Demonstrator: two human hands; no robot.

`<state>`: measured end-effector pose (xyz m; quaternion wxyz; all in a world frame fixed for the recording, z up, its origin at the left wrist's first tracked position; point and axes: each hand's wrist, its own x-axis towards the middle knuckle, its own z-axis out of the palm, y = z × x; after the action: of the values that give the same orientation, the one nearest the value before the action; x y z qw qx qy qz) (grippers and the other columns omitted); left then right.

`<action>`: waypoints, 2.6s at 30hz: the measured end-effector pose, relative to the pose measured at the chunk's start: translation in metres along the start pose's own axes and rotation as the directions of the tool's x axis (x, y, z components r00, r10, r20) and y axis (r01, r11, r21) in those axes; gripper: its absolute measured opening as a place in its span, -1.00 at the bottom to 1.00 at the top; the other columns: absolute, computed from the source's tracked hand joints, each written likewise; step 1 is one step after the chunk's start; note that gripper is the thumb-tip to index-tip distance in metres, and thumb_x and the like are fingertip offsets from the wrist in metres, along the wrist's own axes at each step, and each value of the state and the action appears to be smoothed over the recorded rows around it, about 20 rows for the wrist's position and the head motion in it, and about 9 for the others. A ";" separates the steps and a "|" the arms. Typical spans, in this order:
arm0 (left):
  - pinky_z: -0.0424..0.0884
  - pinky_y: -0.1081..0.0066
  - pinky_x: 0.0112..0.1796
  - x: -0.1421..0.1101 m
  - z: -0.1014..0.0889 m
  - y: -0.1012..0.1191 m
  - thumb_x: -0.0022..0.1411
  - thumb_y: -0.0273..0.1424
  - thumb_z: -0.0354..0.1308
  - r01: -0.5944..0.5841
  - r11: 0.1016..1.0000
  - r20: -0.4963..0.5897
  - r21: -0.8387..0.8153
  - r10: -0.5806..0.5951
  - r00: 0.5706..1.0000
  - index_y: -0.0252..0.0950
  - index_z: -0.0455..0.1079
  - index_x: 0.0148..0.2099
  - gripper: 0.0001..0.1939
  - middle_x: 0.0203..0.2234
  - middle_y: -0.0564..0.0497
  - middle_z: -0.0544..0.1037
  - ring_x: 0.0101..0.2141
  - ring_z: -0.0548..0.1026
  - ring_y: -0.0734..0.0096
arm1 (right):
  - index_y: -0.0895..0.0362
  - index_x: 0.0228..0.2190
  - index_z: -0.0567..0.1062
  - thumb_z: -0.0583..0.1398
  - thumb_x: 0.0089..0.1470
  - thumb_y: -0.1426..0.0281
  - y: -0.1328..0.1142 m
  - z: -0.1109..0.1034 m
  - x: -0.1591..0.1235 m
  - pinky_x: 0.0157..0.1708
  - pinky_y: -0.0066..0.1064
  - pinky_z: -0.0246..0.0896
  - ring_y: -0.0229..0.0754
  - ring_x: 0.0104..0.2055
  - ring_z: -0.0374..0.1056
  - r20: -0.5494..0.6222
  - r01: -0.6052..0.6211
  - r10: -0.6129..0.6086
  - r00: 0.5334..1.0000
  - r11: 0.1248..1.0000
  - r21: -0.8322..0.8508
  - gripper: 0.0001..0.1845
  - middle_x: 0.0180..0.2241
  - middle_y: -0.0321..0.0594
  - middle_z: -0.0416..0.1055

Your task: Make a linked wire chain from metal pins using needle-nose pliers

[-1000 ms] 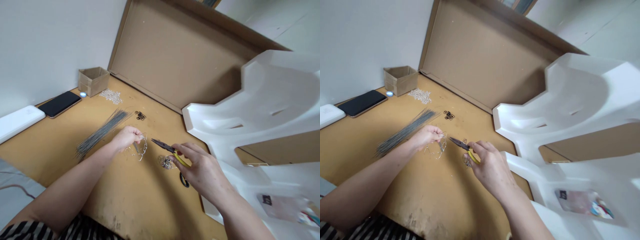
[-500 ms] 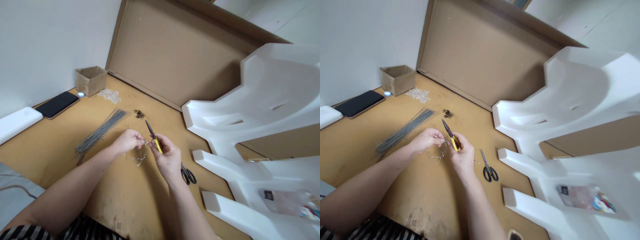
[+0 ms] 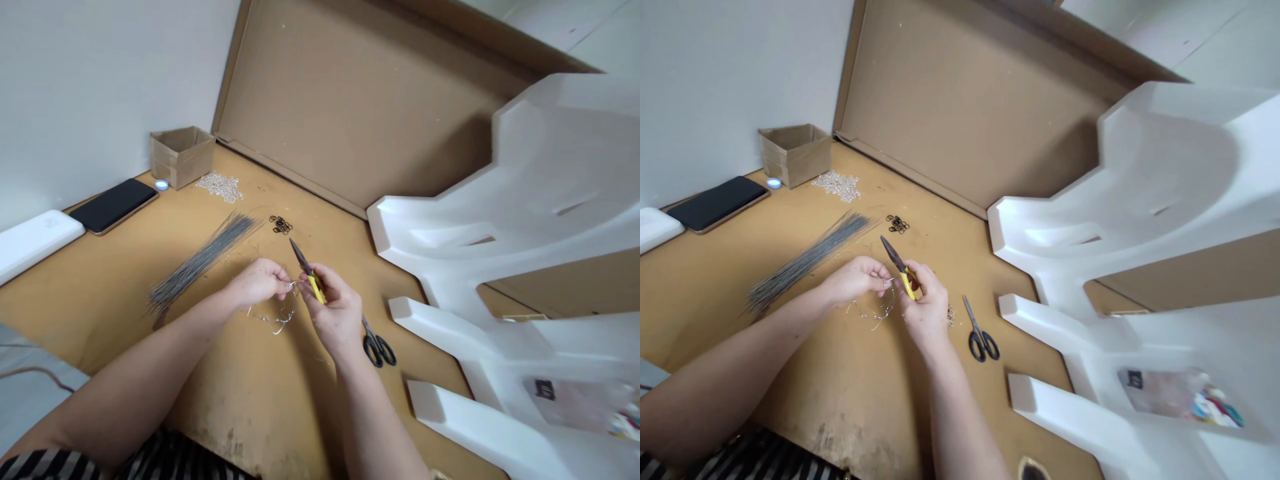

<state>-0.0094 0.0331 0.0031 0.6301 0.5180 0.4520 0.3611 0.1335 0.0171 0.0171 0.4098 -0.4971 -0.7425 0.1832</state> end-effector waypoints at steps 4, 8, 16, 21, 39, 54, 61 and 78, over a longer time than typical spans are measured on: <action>0.16 0.46 -0.45 0.003 0.001 -0.004 -0.05 -0.47 0.11 0.003 0.999 0.031 -0.046 -0.002 1.000 -0.34 0.29 -0.62 -0.86 -0.74 0.12 0.36 -0.61 0.27 0.55 | 0.07 -0.32 0.42 0.09 -0.05 0.42 -0.002 0.001 -0.001 -0.41 -0.34 0.27 -0.20 -0.43 0.32 0.041 0.066 -0.063 0.997 0.996 -0.066 -0.81 -0.48 -0.25 0.36; 0.12 0.49 -0.50 0.002 0.002 0.000 -0.05 -0.52 0.09 0.078 0.990 0.025 -0.118 -0.075 0.997 -0.34 0.29 -0.60 -0.87 -0.74 0.13 0.35 -0.62 0.27 0.58 | 0.08 -0.34 0.40 0.08 -0.02 0.45 -0.003 -0.001 -0.002 -0.44 -0.36 0.27 -0.21 -0.45 0.30 0.047 0.159 -0.155 0.987 0.983 -0.094 -0.84 -0.48 -0.24 0.36; -0.11 0.53 -0.63 0.000 0.001 0.004 -0.10 -0.60 0.06 0.185 0.940 0.129 -0.286 -0.154 0.980 -0.37 0.29 -0.59 -0.90 -0.76 0.12 0.29 -0.70 0.14 0.68 | 0.09 -0.39 0.36 0.00 0.00 0.60 -0.014 -0.008 -0.002 -0.43 -0.35 0.22 -0.20 -0.42 0.32 0.154 0.403 -0.381 0.912 0.902 -0.154 -0.77 -0.49 -0.23 0.40; -0.16 0.53 -0.64 0.001 0.001 -0.001 -0.15 -0.54 0.13 0.161 0.951 0.155 -0.265 -0.123 0.980 -0.38 0.30 -0.59 -0.95 -0.75 0.09 0.29 -0.69 0.11 0.67 | 0.08 -0.39 0.37 -0.01 -0.01 0.59 -0.014 -0.010 -0.001 -0.42 -0.34 0.21 -0.20 -0.41 0.32 0.167 0.379 -0.355 0.920 0.914 -0.147 -0.76 -0.48 -0.23 0.41; -0.16 0.55 -0.67 0.003 0.000 0.000 -0.04 -0.61 0.09 0.172 0.922 0.150 -0.347 -0.127 0.981 -0.37 0.26 -0.58 -0.86 -0.77 0.12 0.29 -0.74 0.08 0.71 | 0.07 -0.34 0.40 0.09 -0.01 0.47 -0.010 -0.011 -0.002 -0.37 -0.34 0.27 -0.20 -0.37 0.34 0.086 0.220 -0.218 0.972 0.975 -0.012 -0.85 -0.41 -0.24 0.42; -0.19 0.61 -0.71 0.005 -0.016 0.006 0.02 -0.66 0.03 0.149 0.877 0.053 -0.457 -0.140 0.989 -0.41 0.24 -0.62 -0.78 -0.76 0.08 0.30 -0.78 0.02 0.76 | 0.17 -0.37 0.47 0.09 0.00 0.11 0.002 -0.052 0.010 -0.50 -0.41 0.20 -0.18 -0.49 0.32 0.271 0.001 0.073 0.960 0.965 -0.264 -0.62 -0.49 -0.17 0.44; -0.17 0.63 -0.72 0.004 -0.018 0.007 0.02 -0.65 0.02 0.180 0.822 0.109 -0.540 -0.144 0.984 -0.41 0.23 -0.61 -0.80 -0.76 0.09 0.26 -0.78 0.02 0.77 | 0.17 -0.36 0.46 0.09 -0.01 0.11 0.003 -0.043 0.007 -0.52 -0.42 0.20 -0.22 -0.53 0.29 0.339 0.067 0.023 0.941 0.965 -0.252 -0.62 -0.50 -0.18 0.42; -0.14 0.64 -0.73 0.006 -0.018 0.003 0.01 -0.62 0.07 0.192 0.795 0.185 -0.575 -0.103 0.977 -0.40 0.21 -0.61 -0.81 -0.72 0.08 0.27 -0.76 0.04 0.77 | 0.14 -0.35 0.44 0.10 0.04 0.19 0.005 -0.037 0.006 -0.52 -0.44 0.19 -0.24 -0.50 0.29 0.319 0.217 -0.134 0.938 0.946 -0.241 -0.72 -0.50 -0.22 0.37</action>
<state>-0.0246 0.0450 0.0040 0.8167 0.2847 0.3101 0.3947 0.1648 0.0195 0.0384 0.2356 -0.4464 -0.8556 0.1144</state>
